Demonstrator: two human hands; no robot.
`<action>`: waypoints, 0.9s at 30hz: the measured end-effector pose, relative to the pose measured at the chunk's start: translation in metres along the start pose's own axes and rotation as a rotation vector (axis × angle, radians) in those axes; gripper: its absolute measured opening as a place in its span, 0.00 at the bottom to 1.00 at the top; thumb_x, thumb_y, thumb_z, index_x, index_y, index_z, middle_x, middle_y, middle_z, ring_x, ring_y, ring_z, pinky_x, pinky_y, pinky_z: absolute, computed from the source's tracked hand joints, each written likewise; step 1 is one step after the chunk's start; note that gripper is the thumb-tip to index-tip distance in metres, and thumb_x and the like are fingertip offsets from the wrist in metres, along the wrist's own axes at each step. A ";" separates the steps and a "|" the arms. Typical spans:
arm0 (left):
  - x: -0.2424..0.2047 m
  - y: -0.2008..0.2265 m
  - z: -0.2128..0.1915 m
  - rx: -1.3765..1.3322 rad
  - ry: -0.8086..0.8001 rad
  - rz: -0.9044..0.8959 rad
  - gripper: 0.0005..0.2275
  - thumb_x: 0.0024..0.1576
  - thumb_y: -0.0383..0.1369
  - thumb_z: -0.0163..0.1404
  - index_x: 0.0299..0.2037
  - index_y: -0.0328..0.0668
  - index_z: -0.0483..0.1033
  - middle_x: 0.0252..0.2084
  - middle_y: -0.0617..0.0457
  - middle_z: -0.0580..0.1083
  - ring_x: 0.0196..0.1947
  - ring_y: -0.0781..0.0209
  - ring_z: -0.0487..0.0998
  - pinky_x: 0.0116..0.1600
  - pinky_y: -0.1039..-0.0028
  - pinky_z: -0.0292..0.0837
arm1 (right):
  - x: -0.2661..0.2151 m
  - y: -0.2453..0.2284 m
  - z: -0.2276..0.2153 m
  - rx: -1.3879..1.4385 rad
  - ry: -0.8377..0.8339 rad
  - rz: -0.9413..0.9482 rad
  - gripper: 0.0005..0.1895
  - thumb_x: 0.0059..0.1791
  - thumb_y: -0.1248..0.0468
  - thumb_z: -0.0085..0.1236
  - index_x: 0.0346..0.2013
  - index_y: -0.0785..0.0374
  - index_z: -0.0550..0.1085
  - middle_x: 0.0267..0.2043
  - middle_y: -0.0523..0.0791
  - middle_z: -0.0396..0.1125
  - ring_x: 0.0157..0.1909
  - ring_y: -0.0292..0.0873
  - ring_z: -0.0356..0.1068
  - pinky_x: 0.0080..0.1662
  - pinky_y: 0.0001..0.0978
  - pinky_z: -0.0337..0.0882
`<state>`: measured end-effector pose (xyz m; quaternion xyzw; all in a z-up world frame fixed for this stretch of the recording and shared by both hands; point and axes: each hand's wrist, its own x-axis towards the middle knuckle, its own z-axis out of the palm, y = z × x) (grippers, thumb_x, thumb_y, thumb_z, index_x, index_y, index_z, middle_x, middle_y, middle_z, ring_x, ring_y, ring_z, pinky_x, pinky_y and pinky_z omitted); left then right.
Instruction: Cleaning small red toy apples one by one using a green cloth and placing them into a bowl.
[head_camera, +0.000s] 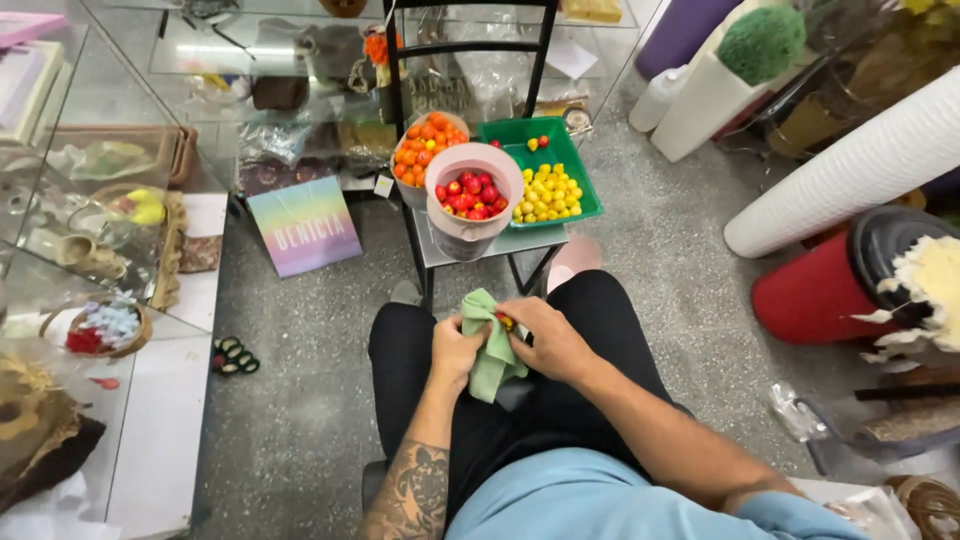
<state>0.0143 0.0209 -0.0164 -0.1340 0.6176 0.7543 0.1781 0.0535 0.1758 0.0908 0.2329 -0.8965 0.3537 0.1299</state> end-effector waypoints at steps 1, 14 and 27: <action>0.003 -0.001 -0.002 0.036 0.016 0.005 0.12 0.45 0.33 0.69 0.35 0.37 0.82 0.26 0.51 0.76 0.26 0.62 0.76 0.32 0.71 0.73 | 0.000 -0.001 0.001 -0.015 0.008 0.008 0.23 0.42 0.75 0.64 0.53 0.66 0.76 0.48 0.50 0.74 0.53 0.53 0.74 0.55 0.46 0.76; 0.021 0.006 0.013 -0.015 -0.050 0.063 0.09 0.48 0.28 0.65 0.36 0.36 0.82 0.27 0.52 0.75 0.29 0.65 0.73 0.34 0.75 0.71 | 0.003 0.005 0.010 -0.078 0.117 0.166 0.22 0.43 0.73 0.63 0.52 0.61 0.76 0.50 0.45 0.71 0.56 0.49 0.72 0.59 0.42 0.73; 0.043 -0.015 0.033 0.126 -0.211 0.012 0.09 0.47 0.31 0.66 0.35 0.40 0.81 0.27 0.53 0.75 0.29 0.63 0.73 0.34 0.72 0.71 | -0.019 0.016 -0.011 -0.022 0.226 0.330 0.22 0.39 0.73 0.65 0.47 0.60 0.79 0.38 0.46 0.67 0.31 0.43 0.72 0.37 0.34 0.77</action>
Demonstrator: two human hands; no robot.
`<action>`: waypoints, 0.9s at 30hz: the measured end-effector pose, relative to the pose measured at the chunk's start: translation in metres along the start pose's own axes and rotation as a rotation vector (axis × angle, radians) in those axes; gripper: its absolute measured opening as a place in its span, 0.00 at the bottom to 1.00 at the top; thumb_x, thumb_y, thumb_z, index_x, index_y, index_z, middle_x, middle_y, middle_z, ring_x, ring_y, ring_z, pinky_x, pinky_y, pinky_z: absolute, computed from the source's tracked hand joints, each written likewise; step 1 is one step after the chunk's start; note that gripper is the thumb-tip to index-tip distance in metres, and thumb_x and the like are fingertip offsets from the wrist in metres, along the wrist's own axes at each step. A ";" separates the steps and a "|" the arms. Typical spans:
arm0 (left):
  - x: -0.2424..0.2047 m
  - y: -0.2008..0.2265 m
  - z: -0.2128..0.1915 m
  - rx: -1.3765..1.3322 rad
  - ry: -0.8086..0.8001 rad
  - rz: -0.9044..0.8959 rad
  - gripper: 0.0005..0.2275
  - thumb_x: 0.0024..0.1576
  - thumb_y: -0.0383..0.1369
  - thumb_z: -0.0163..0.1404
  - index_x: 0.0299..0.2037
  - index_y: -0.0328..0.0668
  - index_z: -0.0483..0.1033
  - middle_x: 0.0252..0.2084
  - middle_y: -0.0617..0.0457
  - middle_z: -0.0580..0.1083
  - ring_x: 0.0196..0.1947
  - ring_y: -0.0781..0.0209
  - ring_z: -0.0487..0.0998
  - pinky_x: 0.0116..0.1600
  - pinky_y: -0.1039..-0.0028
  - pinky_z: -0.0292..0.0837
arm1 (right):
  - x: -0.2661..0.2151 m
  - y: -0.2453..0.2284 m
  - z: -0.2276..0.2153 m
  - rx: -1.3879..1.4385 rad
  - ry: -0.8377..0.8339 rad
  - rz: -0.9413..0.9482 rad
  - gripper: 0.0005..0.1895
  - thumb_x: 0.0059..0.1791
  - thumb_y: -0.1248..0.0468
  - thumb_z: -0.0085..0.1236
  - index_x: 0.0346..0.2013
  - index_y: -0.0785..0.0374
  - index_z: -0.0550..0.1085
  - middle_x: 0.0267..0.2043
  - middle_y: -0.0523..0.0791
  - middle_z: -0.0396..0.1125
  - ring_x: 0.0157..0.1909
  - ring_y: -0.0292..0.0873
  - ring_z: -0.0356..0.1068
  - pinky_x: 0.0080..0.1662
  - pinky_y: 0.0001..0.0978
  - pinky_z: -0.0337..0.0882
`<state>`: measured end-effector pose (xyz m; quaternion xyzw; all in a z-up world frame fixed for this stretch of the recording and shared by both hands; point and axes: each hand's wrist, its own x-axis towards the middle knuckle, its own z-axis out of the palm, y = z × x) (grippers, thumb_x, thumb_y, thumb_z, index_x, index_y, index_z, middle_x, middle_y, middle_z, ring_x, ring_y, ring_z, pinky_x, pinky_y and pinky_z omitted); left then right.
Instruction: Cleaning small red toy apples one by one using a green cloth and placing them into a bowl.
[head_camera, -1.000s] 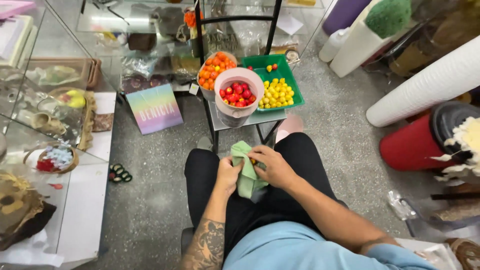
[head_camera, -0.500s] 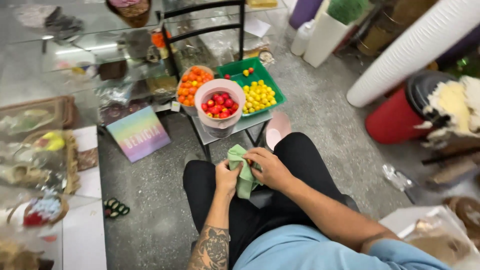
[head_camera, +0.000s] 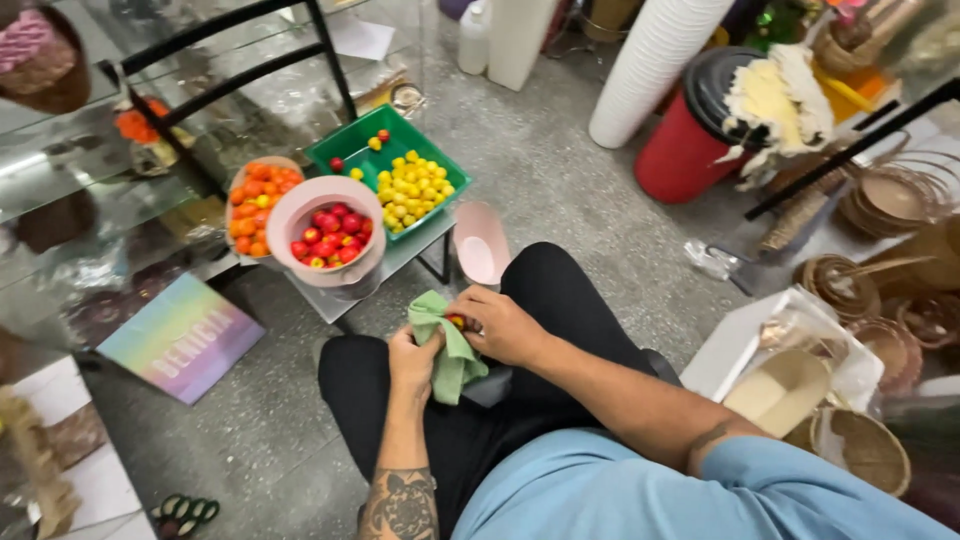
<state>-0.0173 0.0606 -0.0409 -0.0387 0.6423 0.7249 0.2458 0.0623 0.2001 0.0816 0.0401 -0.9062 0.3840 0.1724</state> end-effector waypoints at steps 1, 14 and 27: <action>-0.006 0.007 0.003 0.012 -0.027 0.004 0.09 0.46 0.30 0.67 0.34 0.41 0.81 0.26 0.54 0.74 0.27 0.63 0.73 0.33 0.73 0.70 | -0.002 0.000 0.000 -0.034 -0.006 -0.024 0.23 0.40 0.74 0.64 0.50 0.61 0.77 0.42 0.49 0.69 0.40 0.49 0.72 0.44 0.39 0.77; -0.005 -0.007 -0.002 -0.086 -0.075 -0.004 0.08 0.47 0.28 0.67 0.33 0.42 0.81 0.25 0.55 0.76 0.26 0.67 0.74 0.33 0.76 0.72 | -0.004 -0.005 -0.008 0.137 -0.052 -0.057 0.23 0.44 0.77 0.60 0.52 0.59 0.77 0.47 0.48 0.73 0.52 0.53 0.72 0.54 0.43 0.75; -0.005 -0.010 -0.012 -0.140 -0.043 -0.008 0.09 0.48 0.28 0.67 0.36 0.40 0.82 0.27 0.54 0.77 0.27 0.65 0.75 0.35 0.74 0.74 | -0.001 -0.013 -0.002 0.134 0.011 -0.119 0.21 0.43 0.74 0.63 0.50 0.59 0.77 0.46 0.49 0.73 0.48 0.54 0.73 0.51 0.45 0.76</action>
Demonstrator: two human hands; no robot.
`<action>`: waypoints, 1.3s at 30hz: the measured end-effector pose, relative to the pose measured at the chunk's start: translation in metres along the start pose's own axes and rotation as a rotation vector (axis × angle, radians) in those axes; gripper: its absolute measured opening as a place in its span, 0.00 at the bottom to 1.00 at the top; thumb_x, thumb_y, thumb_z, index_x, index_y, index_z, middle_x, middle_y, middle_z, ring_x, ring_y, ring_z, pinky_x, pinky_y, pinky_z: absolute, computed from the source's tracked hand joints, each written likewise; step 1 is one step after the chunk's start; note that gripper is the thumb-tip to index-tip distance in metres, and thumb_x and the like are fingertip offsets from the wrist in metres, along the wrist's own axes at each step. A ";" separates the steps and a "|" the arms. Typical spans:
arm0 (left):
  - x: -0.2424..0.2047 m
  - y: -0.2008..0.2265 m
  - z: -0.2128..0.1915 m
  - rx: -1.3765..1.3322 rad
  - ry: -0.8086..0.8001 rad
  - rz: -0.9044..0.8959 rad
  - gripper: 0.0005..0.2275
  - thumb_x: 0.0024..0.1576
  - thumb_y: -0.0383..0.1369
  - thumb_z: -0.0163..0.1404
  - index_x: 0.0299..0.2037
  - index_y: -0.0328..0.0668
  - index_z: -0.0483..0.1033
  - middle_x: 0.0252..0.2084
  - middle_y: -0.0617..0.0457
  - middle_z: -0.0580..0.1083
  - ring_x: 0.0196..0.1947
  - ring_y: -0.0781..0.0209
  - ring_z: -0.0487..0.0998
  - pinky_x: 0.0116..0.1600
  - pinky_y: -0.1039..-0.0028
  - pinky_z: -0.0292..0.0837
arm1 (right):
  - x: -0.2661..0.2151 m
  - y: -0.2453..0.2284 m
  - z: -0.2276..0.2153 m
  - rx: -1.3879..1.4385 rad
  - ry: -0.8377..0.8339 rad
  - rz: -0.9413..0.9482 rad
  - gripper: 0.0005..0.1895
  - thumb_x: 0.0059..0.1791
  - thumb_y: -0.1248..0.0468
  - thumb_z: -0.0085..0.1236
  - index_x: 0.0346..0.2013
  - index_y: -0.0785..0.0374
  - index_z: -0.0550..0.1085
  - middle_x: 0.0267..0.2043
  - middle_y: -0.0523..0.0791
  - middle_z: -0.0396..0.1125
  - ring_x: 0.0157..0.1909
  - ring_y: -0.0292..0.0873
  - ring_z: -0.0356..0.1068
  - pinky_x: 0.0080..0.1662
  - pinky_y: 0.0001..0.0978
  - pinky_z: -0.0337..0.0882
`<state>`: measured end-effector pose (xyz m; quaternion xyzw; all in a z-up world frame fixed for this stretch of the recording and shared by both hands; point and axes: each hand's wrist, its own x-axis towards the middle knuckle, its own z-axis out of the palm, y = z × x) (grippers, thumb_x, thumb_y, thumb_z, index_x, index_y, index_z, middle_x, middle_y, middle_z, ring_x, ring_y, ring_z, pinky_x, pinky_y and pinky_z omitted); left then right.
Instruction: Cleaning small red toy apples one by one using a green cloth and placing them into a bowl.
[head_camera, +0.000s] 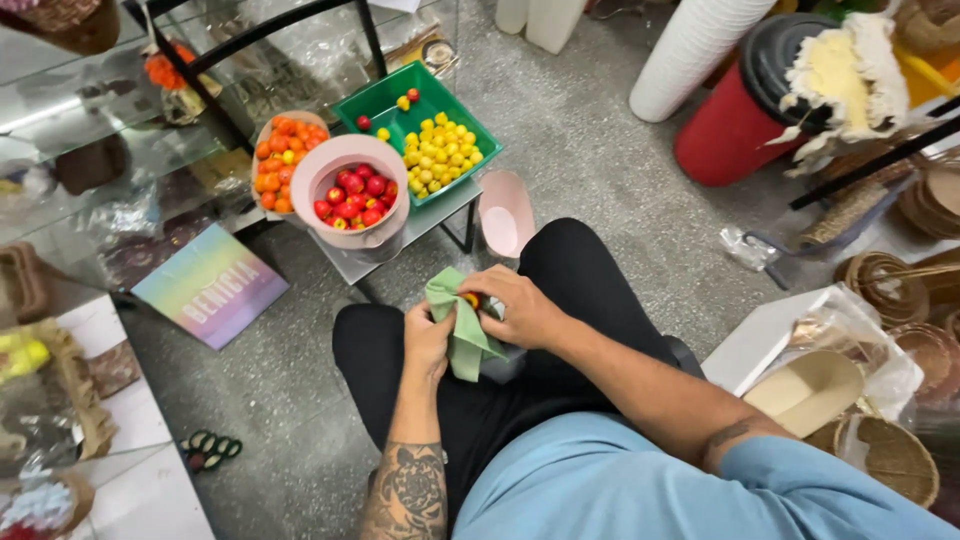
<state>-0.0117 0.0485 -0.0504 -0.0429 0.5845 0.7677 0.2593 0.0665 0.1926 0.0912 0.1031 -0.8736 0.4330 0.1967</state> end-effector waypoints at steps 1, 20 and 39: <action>-0.002 -0.001 -0.001 0.001 -0.004 0.001 0.09 0.47 0.27 0.66 0.36 0.40 0.82 0.28 0.54 0.77 0.27 0.65 0.75 0.36 0.74 0.74 | -0.001 0.001 0.001 0.014 -0.011 -0.010 0.21 0.43 0.74 0.61 0.50 0.59 0.78 0.46 0.48 0.73 0.48 0.54 0.74 0.51 0.44 0.76; -0.016 0.000 0.011 -0.127 -0.013 -0.053 0.12 0.46 0.32 0.70 0.37 0.41 0.83 0.28 0.53 0.79 0.25 0.63 0.79 0.32 0.74 0.76 | 0.011 -0.002 -0.010 0.086 -0.096 -0.082 0.15 0.44 0.71 0.65 0.46 0.62 0.79 0.46 0.48 0.77 0.51 0.54 0.76 0.53 0.46 0.75; -0.028 0.015 0.003 -0.210 -0.054 -0.029 0.12 0.44 0.30 0.70 0.36 0.40 0.83 0.28 0.53 0.79 0.26 0.63 0.80 0.34 0.75 0.77 | 0.019 -0.016 -0.015 0.112 -0.219 -0.072 0.20 0.49 0.74 0.59 0.57 0.62 0.76 0.57 0.48 0.74 0.53 0.54 0.73 0.52 0.45 0.74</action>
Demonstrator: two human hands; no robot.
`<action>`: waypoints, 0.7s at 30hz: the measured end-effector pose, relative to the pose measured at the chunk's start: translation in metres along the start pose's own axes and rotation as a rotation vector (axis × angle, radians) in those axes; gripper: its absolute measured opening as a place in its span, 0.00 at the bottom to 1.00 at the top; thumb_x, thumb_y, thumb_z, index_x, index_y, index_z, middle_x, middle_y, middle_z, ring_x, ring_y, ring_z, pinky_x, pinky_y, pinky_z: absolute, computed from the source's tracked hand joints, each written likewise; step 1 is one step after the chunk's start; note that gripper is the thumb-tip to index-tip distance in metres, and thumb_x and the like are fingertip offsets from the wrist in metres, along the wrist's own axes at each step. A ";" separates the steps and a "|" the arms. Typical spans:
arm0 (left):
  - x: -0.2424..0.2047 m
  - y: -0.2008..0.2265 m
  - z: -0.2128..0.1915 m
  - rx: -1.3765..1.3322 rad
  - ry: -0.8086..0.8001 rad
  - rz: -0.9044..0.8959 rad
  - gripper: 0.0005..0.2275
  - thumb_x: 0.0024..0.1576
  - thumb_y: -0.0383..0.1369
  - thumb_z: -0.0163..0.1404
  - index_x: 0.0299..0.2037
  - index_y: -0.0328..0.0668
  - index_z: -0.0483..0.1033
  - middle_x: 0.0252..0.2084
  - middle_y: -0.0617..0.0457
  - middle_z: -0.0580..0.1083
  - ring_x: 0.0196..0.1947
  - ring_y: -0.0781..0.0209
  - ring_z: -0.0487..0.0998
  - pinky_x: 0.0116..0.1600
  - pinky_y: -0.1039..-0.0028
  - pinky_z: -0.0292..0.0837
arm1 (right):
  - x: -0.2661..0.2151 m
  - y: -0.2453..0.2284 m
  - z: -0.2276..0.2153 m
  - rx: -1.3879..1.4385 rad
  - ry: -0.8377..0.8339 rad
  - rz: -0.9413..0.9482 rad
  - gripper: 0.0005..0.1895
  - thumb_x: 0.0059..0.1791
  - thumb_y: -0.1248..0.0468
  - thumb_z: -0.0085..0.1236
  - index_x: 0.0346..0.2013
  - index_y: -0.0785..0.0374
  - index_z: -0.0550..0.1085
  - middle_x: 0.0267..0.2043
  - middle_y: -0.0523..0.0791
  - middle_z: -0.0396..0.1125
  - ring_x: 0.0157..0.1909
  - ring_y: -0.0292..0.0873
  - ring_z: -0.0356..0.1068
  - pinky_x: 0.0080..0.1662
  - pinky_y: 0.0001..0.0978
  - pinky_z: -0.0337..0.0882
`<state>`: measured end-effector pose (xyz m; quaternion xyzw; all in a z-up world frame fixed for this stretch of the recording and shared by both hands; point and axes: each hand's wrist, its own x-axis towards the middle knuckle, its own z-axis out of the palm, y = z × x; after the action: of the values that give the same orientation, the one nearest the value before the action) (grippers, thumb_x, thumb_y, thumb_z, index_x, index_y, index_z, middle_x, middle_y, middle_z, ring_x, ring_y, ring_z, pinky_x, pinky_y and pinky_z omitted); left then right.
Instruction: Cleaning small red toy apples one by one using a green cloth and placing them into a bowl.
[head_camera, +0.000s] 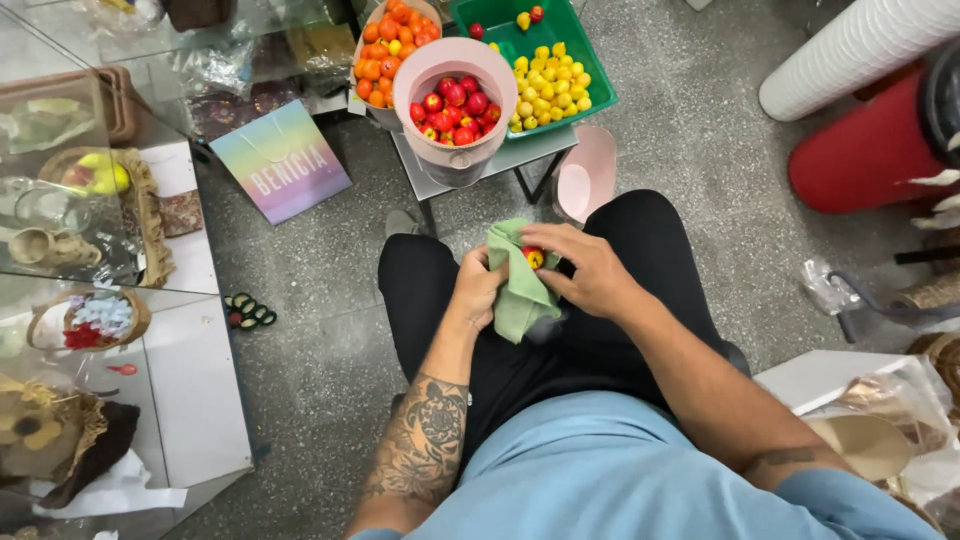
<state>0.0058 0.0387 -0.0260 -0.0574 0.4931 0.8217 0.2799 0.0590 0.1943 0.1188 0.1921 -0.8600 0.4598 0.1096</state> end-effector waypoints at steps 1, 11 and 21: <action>-0.006 0.007 0.004 -0.016 0.013 0.011 0.12 0.45 0.29 0.69 0.37 0.39 0.83 0.29 0.53 0.79 0.27 0.63 0.80 0.34 0.75 0.77 | -0.001 0.006 0.001 -0.037 0.051 0.004 0.18 0.48 0.68 0.64 0.54 0.61 0.77 0.55 0.48 0.74 0.51 0.52 0.74 0.51 0.42 0.75; -0.008 0.009 0.002 -0.037 0.001 0.025 0.12 0.45 0.30 0.69 0.38 0.39 0.83 0.29 0.53 0.79 0.28 0.64 0.80 0.35 0.74 0.77 | 0.009 -0.001 0.004 -0.090 0.042 -0.012 0.20 0.42 0.75 0.64 0.48 0.61 0.80 0.47 0.48 0.73 0.46 0.53 0.73 0.48 0.45 0.76; -0.009 0.020 0.005 0.010 0.095 0.044 0.13 0.42 0.29 0.70 0.35 0.37 0.82 0.26 0.54 0.77 0.25 0.65 0.78 0.32 0.77 0.74 | 0.011 -0.009 0.010 -0.039 0.038 -0.053 0.21 0.43 0.79 0.61 0.50 0.68 0.78 0.47 0.53 0.76 0.47 0.57 0.75 0.47 0.47 0.77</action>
<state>0.0039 0.0325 -0.0042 -0.0839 0.5108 0.8217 0.2383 0.0524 0.1793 0.1241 0.2039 -0.8613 0.4433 0.1418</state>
